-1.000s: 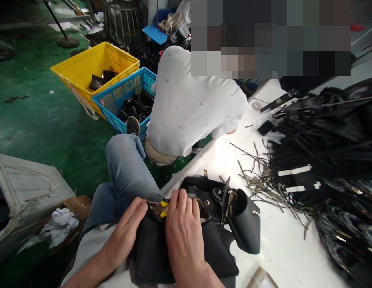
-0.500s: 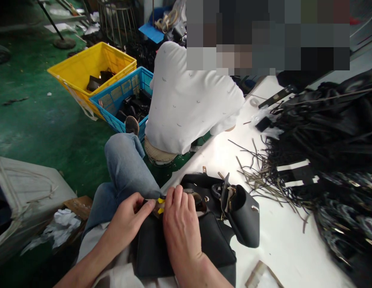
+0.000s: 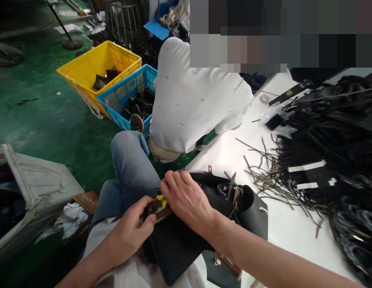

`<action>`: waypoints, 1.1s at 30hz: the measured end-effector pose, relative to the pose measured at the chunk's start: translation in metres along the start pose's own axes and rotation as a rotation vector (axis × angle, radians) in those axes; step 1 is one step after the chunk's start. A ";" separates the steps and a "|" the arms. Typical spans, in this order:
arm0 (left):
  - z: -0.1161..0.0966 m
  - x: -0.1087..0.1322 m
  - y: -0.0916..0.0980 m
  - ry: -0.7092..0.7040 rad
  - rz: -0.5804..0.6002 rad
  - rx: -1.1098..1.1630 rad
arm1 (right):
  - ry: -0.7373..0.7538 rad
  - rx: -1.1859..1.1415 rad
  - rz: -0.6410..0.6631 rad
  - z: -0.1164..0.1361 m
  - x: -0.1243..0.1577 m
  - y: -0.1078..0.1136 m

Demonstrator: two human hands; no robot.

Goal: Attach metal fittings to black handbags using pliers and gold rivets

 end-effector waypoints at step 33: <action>0.010 0.011 0.001 -0.126 0.272 -0.196 | 0.575 -0.407 -0.102 -0.014 -0.045 -0.055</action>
Point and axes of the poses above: each hand's wrist, its own x-axis away from the middle knuckle, its own y-axis out of the back of the hand, z = x × y, the point moved 5 cm from there along -x, towards the middle knuckle, and after that the axes turned 5 degrees about -x, right-handed, at the moved point
